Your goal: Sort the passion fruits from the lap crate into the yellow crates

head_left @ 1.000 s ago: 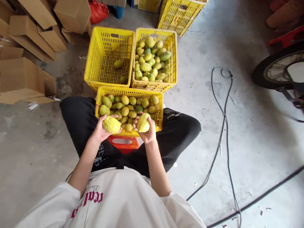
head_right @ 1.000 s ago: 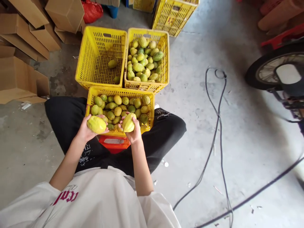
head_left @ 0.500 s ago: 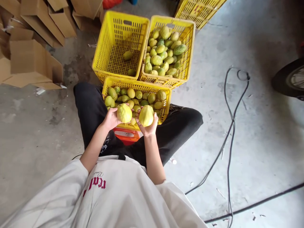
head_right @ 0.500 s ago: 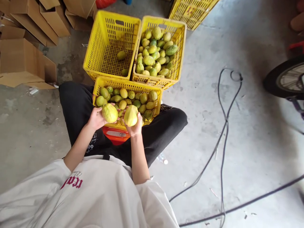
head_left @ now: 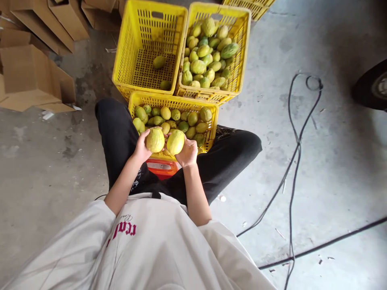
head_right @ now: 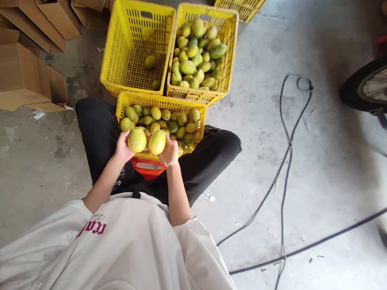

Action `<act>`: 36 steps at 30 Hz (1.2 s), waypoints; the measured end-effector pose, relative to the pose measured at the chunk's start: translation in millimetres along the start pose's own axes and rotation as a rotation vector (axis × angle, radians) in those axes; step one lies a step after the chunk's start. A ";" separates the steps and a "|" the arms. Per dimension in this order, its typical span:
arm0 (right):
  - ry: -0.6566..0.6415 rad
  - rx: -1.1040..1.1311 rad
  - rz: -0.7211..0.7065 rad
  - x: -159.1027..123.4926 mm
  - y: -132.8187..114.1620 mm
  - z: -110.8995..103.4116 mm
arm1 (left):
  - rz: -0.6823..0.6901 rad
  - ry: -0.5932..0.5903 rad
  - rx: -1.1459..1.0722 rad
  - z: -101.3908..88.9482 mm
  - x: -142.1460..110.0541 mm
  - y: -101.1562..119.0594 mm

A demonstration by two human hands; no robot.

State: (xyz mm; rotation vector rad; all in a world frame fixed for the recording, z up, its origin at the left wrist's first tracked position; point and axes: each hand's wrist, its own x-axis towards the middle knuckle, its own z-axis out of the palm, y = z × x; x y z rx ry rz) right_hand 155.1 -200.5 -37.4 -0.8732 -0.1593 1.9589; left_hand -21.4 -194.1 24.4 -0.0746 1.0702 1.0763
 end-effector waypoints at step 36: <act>0.113 0.029 0.039 0.8 8.1 7.3 | -0.017 -0.029 -0.035 1.1 -5.2 -6.9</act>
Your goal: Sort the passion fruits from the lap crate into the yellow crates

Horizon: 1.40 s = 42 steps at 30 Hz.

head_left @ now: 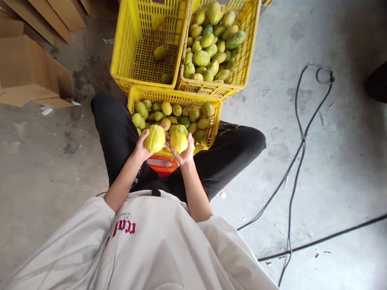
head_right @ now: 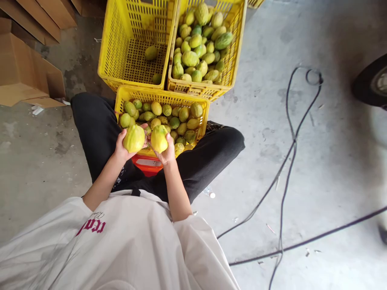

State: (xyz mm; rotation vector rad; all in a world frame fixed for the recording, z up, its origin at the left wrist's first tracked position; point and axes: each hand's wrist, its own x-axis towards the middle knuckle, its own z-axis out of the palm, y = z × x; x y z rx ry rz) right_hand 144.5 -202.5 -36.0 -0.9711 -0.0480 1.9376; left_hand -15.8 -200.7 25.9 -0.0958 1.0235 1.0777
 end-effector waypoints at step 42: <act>-0.008 0.218 -0.011 5.2 -4.7 5.6 | 0.019 0.066 -0.075 3.1 -2.3 2.9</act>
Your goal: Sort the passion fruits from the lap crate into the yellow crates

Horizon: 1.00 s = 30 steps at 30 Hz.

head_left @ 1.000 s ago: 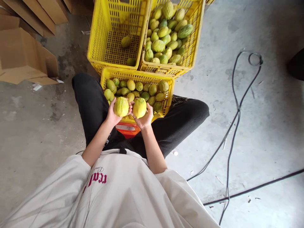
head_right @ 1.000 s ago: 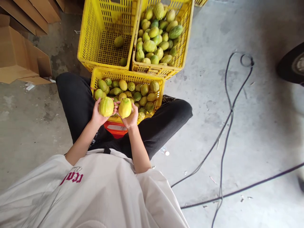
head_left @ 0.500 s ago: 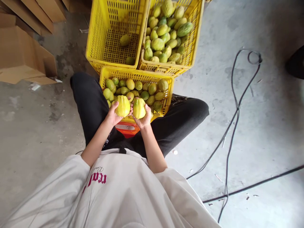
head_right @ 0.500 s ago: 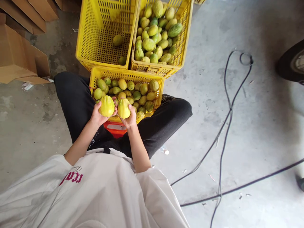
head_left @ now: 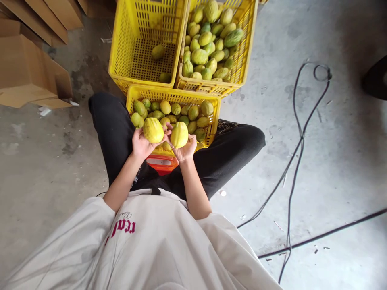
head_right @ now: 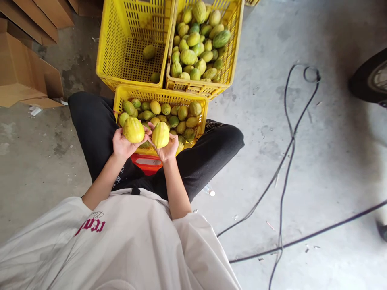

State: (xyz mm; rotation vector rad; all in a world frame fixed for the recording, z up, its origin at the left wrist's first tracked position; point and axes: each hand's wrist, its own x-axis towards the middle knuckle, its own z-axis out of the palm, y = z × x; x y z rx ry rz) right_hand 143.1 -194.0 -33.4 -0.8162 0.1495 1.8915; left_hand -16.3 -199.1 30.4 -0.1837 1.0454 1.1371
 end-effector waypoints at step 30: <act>-0.077 -0.025 0.125 -10.0 0.8 1.4 | -0.026 -0.119 -0.015 -5.5 -4.0 -6.6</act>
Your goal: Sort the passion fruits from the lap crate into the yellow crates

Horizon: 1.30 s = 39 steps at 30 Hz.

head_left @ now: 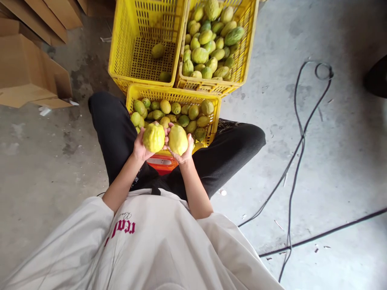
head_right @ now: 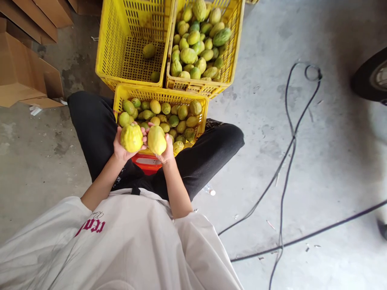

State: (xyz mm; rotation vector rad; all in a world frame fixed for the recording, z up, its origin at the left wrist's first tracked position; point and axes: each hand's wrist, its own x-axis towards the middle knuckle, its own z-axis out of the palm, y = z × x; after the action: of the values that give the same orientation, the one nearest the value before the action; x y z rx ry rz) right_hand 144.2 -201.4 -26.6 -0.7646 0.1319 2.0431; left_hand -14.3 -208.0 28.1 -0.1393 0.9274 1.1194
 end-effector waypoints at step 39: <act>0.261 -0.262 -0.077 16.1 1.4 -8.3 | -0.061 0.257 0.227 -15.4 33.4 -9.8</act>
State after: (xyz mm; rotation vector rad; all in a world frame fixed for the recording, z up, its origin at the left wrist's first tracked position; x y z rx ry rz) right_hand 140.7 -193.5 -42.6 -1.1815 -0.0189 1.9019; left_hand -11.0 -197.2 -8.3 -0.1259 1.2650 0.9459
